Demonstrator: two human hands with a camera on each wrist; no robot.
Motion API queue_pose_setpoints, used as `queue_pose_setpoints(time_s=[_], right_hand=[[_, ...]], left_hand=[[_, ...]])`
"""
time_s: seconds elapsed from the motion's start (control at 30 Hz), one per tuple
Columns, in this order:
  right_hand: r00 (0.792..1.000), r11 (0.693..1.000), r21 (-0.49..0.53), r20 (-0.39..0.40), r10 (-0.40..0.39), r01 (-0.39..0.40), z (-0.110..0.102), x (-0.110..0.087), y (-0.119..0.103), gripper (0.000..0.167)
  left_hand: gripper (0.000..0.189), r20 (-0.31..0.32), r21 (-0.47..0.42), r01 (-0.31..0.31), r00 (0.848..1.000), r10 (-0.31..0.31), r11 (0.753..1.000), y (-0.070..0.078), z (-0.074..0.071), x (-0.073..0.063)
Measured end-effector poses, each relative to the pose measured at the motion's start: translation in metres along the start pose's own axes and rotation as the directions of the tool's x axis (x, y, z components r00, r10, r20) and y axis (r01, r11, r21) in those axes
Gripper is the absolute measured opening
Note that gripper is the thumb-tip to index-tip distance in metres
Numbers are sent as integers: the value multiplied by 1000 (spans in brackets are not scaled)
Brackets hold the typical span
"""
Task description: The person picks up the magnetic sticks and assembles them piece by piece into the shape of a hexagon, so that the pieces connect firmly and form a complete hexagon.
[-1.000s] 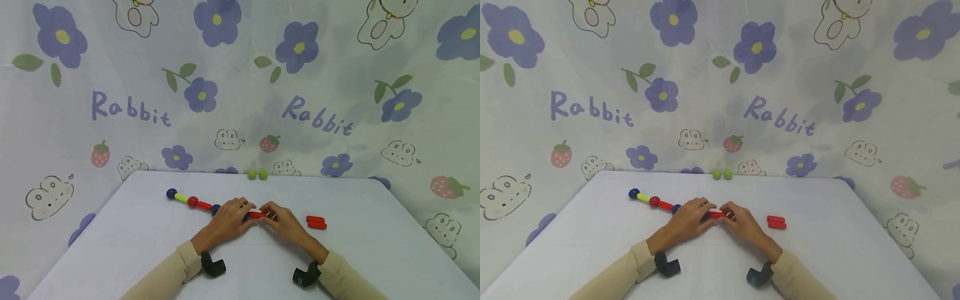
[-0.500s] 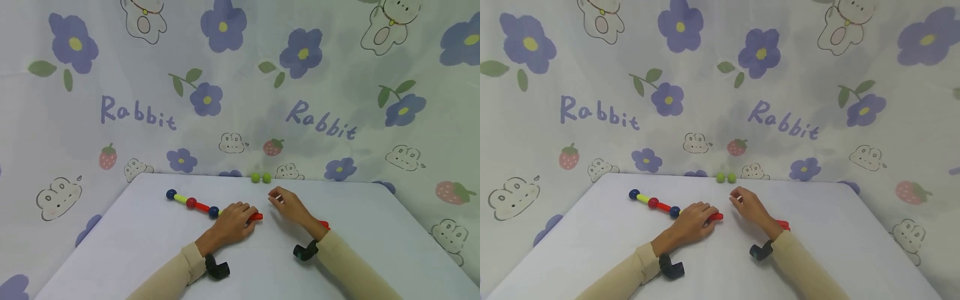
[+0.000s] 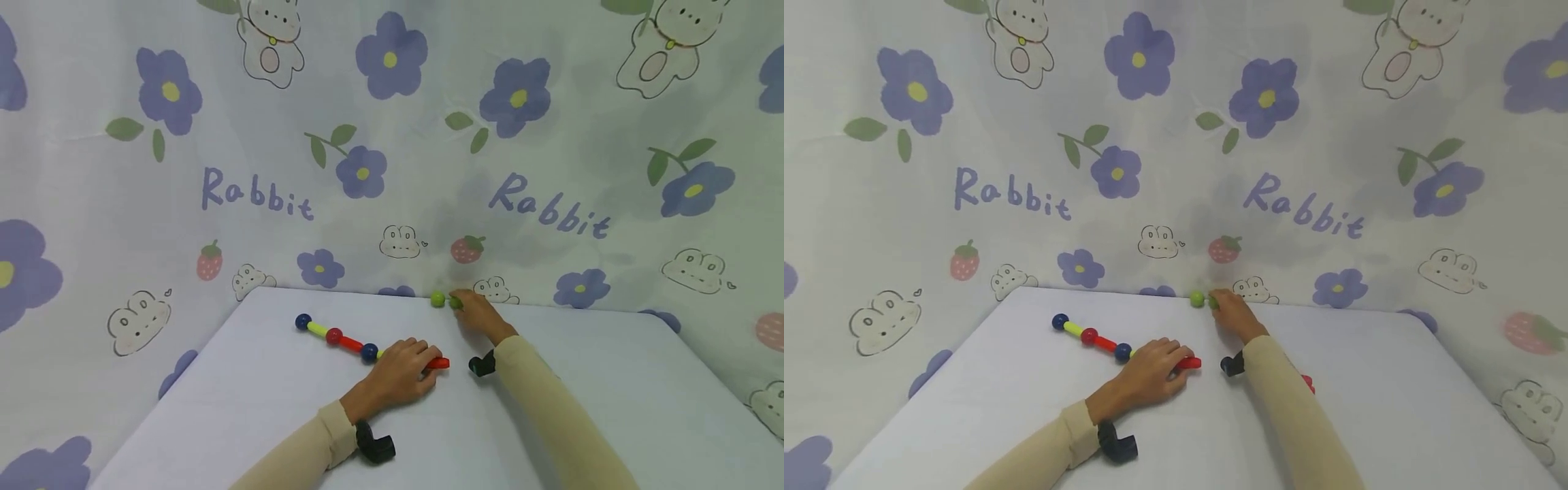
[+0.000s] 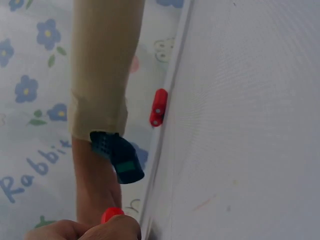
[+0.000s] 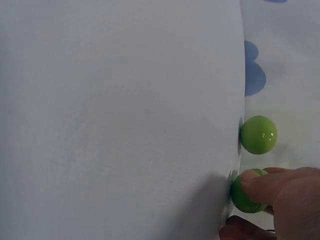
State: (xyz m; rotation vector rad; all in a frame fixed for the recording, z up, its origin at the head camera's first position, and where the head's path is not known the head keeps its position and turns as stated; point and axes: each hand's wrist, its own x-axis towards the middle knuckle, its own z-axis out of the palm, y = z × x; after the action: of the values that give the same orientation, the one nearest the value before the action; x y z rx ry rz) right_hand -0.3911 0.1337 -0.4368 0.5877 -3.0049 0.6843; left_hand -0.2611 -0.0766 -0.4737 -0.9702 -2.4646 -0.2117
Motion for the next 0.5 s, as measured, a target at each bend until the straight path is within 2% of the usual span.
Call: queue_pose_setpoints(time_s=[0.13,0.3,0.5], right_hand=[[999,999,39,-21,35,-34,-4,-8,8,39],[998,994,107,-65,13,-6,-10,-23,6,43],[997,974,225,-70,9,7,-16,-59,-2,42]], left_hand=[[28,-19,2,-13,1000,13,1000,3,6,2],[28,-5,7,11,1000,-10,1000,-1,4,1],[26,2,-23,-23,1000,23,999,-4,4,2]])
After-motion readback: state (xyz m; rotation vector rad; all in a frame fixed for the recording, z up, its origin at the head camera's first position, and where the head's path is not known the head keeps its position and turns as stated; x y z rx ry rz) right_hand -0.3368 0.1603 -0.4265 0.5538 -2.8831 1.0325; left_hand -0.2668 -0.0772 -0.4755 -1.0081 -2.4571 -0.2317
